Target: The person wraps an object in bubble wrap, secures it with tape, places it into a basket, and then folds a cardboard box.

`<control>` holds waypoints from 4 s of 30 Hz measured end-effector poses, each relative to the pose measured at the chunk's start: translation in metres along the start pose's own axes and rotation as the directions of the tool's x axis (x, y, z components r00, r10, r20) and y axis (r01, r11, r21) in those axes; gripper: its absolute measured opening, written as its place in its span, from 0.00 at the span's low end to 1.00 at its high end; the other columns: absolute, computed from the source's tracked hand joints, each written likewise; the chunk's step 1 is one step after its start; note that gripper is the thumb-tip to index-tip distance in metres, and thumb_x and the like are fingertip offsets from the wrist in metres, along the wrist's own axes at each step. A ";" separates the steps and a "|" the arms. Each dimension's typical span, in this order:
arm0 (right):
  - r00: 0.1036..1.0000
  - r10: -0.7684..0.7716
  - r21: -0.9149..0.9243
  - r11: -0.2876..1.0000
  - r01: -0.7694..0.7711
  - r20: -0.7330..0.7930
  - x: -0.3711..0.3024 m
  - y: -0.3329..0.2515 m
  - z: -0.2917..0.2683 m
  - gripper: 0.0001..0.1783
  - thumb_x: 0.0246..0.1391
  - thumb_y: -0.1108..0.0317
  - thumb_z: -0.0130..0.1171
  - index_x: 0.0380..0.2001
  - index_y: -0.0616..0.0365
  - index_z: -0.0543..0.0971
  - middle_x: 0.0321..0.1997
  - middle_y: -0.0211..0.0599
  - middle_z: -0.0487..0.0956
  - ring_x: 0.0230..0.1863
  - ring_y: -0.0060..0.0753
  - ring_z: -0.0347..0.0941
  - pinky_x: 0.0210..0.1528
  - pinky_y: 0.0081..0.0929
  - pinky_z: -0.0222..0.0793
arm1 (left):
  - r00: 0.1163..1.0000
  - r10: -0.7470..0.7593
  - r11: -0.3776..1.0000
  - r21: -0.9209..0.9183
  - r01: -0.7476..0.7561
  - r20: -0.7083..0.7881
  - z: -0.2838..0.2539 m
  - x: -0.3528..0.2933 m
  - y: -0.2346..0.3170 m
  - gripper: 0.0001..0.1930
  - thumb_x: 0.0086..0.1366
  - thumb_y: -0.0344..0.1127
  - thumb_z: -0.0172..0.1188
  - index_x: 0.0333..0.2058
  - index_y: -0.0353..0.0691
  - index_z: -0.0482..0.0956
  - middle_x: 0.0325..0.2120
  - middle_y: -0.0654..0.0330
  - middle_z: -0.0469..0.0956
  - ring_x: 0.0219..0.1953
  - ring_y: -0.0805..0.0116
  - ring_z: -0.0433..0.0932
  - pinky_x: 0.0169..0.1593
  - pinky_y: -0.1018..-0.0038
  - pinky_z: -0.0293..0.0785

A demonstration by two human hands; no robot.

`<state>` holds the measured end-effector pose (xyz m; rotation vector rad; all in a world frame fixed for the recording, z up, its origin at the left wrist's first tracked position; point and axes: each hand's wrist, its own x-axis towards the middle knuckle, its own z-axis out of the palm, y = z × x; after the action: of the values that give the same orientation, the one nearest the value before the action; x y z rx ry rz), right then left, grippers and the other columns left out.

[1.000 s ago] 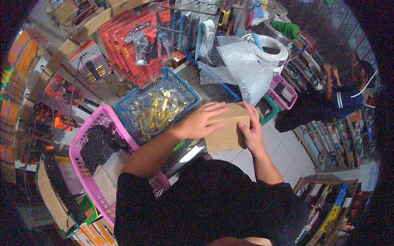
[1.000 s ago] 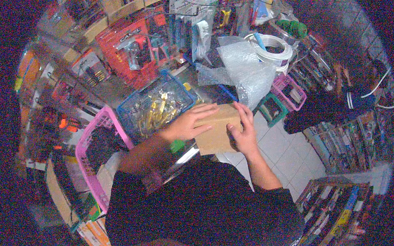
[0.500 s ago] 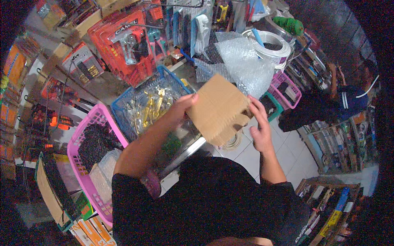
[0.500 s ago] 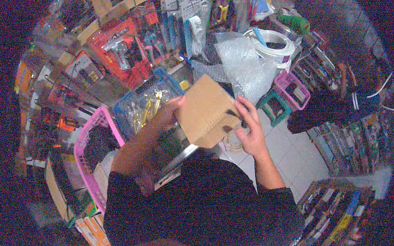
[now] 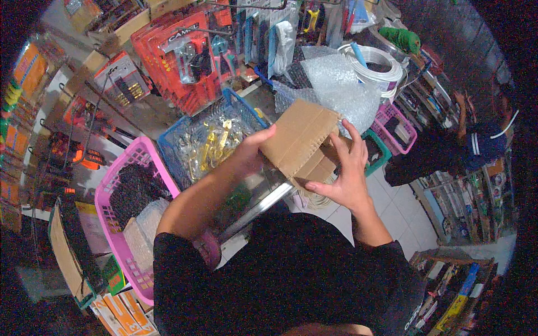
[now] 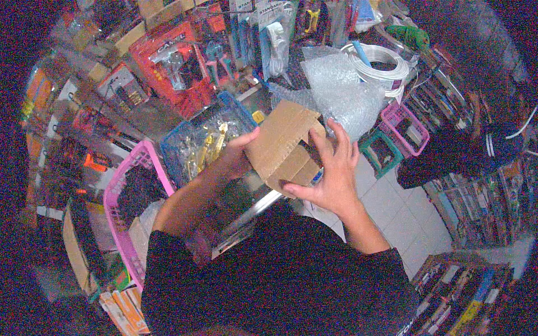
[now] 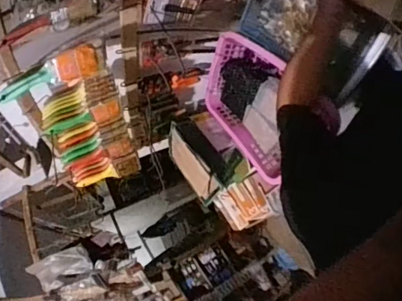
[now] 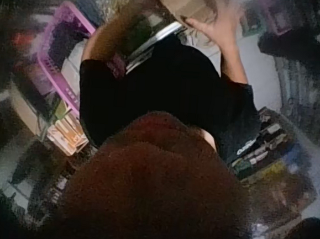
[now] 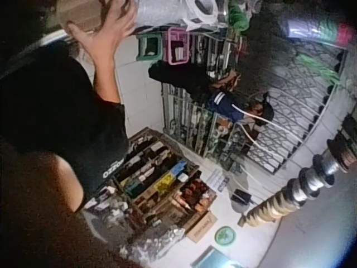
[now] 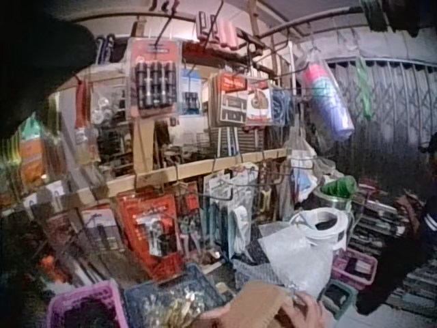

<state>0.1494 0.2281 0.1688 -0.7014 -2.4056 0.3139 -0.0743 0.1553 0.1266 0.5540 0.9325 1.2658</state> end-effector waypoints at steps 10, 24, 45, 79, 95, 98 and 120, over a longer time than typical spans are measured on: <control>0.999 0.040 0.141 0.989 -0.043 0.026 0.002 -0.006 -0.004 0.55 0.22 0.42 0.68 0.56 0.54 0.61 0.62 0.56 0.48 0.63 0.61 0.46 0.57 0.59 0.46 | 0.999 0.031 0.999 -0.010 -0.031 0.020 0.003 -0.001 0.006 0.28 0.63 0.53 0.42 0.55 0.39 0.61 0.50 0.57 0.68 0.50 0.64 0.68 0.51 0.65 0.63; 0.932 0.146 0.299 0.953 -0.043 -0.330 -0.001 -0.011 0.026 0.40 0.32 0.64 0.63 0.53 0.59 0.60 0.54 0.49 0.58 0.57 0.49 0.53 0.58 0.42 0.50 | 0.989 -0.002 1.000 -0.007 0.003 0.146 0.008 0.002 -0.004 0.28 0.64 0.54 0.39 0.58 0.45 0.56 0.50 0.56 0.66 0.50 0.61 0.68 0.51 0.59 0.64; 0.909 0.067 0.366 0.926 0.097 -0.412 -0.011 0.009 0.025 0.24 0.49 0.49 0.53 0.43 0.56 0.72 0.49 0.49 0.60 0.51 0.46 0.57 0.54 0.39 0.54 | 0.952 -0.194 0.981 0.050 0.188 0.237 0.011 -0.002 -0.003 0.32 0.62 0.60 0.38 0.56 0.42 0.58 0.49 0.49 0.66 0.50 0.49 0.68 0.46 0.46 0.67; 0.834 0.243 0.852 0.050 -0.521 0.495 -0.019 0.040 0.030 0.35 0.46 0.63 0.62 0.57 0.56 0.61 0.49 0.35 0.70 0.50 0.31 0.65 0.53 0.27 0.60 | 0.930 -0.367 0.842 0.420 0.338 -0.012 0.001 -0.001 -0.002 0.36 0.60 0.67 0.34 0.49 0.40 0.69 0.38 0.51 0.75 0.26 0.63 0.77 0.27 0.69 0.75; 0.695 0.386 0.787 -0.166 -0.594 0.607 -0.048 0.065 0.048 0.29 0.50 0.55 0.56 0.52 0.58 0.64 0.49 0.37 0.72 0.49 0.29 0.68 0.50 0.28 0.63 | 0.798 0.513 -0.367 0.922 -0.128 0.315 0.046 -0.051 0.040 0.17 0.62 0.43 0.49 0.46 0.40 0.71 0.37 0.49 0.76 0.38 0.55 0.76 0.42 0.65 0.72; 0.603 0.409 0.715 -0.216 -0.665 0.685 -0.050 0.069 0.049 0.28 0.52 0.51 0.53 0.51 0.56 0.66 0.49 0.37 0.72 0.48 0.33 0.70 0.49 0.31 0.66 | 0.983 0.172 -0.408 0.913 0.018 0.058 0.083 -0.096 0.046 0.21 0.59 0.47 0.51 0.45 0.38 0.69 0.36 0.47 0.75 0.39 0.48 0.74 0.42 0.60 0.71; 0.638 0.326 0.687 -0.052 -0.725 0.698 -0.033 0.014 0.083 0.27 0.50 0.59 0.58 0.50 0.61 0.66 0.45 0.37 0.74 0.46 0.30 0.70 0.48 0.27 0.65 | 0.740 0.652 0.383 0.914 -0.132 -0.166 0.054 -0.145 -0.143 0.21 0.57 0.33 0.55 0.49 0.36 0.65 0.46 0.50 0.68 0.49 0.54 0.67 0.49 0.66 0.66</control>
<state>0.1264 0.2167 0.0822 -0.9360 -1.3658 2.2598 0.0460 -0.0122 0.0819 1.3821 2.0589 1.3411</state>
